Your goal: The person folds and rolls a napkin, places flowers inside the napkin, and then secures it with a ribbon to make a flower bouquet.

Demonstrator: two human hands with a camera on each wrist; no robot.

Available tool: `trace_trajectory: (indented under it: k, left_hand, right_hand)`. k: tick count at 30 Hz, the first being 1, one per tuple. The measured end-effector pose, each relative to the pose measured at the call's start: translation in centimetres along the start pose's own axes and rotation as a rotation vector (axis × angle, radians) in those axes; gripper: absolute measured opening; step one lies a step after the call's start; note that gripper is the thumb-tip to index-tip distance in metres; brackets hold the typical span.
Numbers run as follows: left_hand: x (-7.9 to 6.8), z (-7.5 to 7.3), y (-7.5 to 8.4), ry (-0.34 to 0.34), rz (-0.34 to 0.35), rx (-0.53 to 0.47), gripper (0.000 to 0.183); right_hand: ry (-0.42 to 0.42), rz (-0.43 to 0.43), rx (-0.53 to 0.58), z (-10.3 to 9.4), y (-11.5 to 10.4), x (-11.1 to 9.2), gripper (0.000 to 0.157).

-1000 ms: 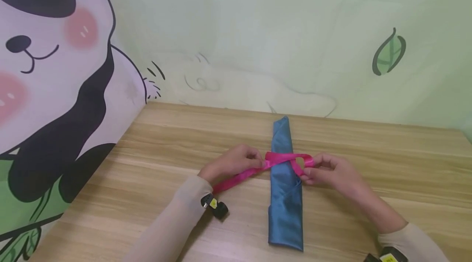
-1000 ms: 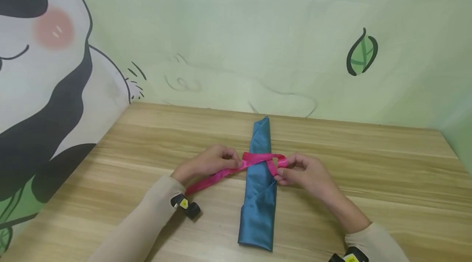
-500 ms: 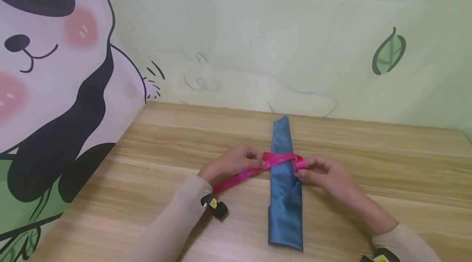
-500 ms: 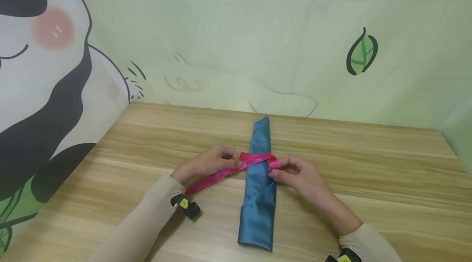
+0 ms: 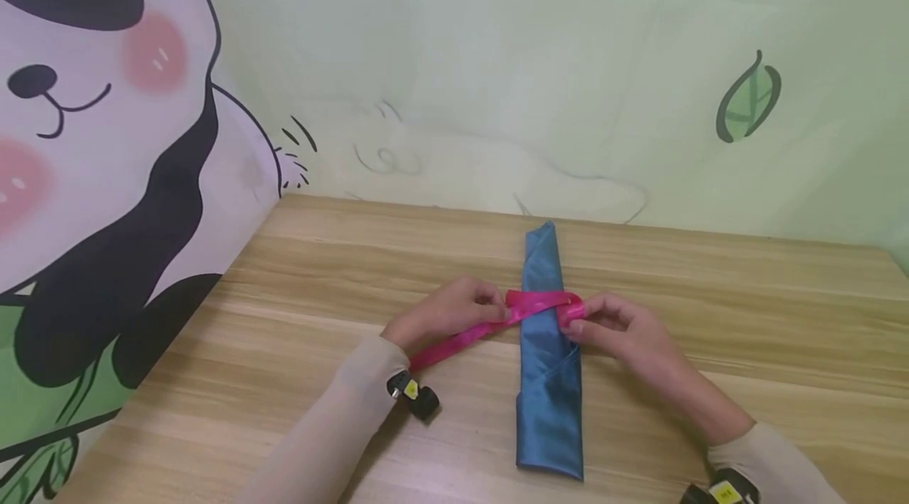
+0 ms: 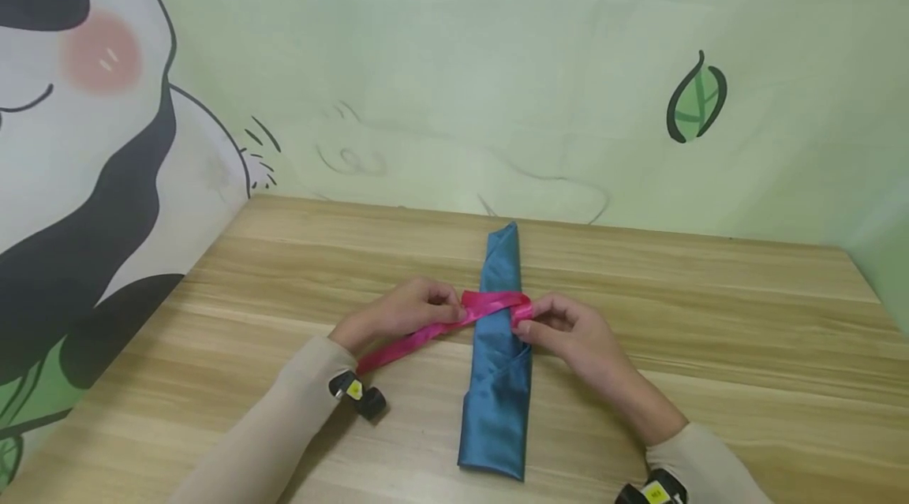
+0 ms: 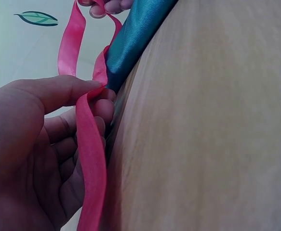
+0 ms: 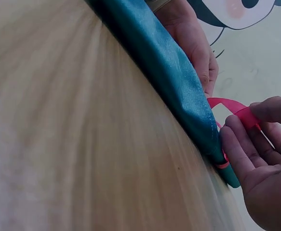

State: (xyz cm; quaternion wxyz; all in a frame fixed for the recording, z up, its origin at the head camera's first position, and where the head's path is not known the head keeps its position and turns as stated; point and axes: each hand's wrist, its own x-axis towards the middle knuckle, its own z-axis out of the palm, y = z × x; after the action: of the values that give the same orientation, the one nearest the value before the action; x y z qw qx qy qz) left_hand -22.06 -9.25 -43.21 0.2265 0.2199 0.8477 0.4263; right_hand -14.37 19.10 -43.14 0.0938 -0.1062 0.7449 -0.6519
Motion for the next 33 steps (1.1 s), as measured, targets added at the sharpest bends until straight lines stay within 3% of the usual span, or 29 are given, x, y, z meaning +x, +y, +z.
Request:
trace_trajectory:
  k: [9, 20, 33]
  left_hand:
    - [0.09, -0.03, 0.08, -0.005, 0.024, 0.014, 0.016]
    - [-0.05, -0.33, -0.08, -0.025, 0.02, -0.041, 0.018]
    - [0.03, -0.16, -0.1, -0.021, 0.029, -0.026, 0.015]
  right_hand:
    - [-0.021, -0.012, -0.019, 0.21, -0.07, 0.09, 0.024]
    - [0.026, 0.021, -0.082, 0.41, -0.07, 0.61, 0.026]
    - [0.057, 0.014, -0.171, 0.25, 0.38, 0.97, 0.026]
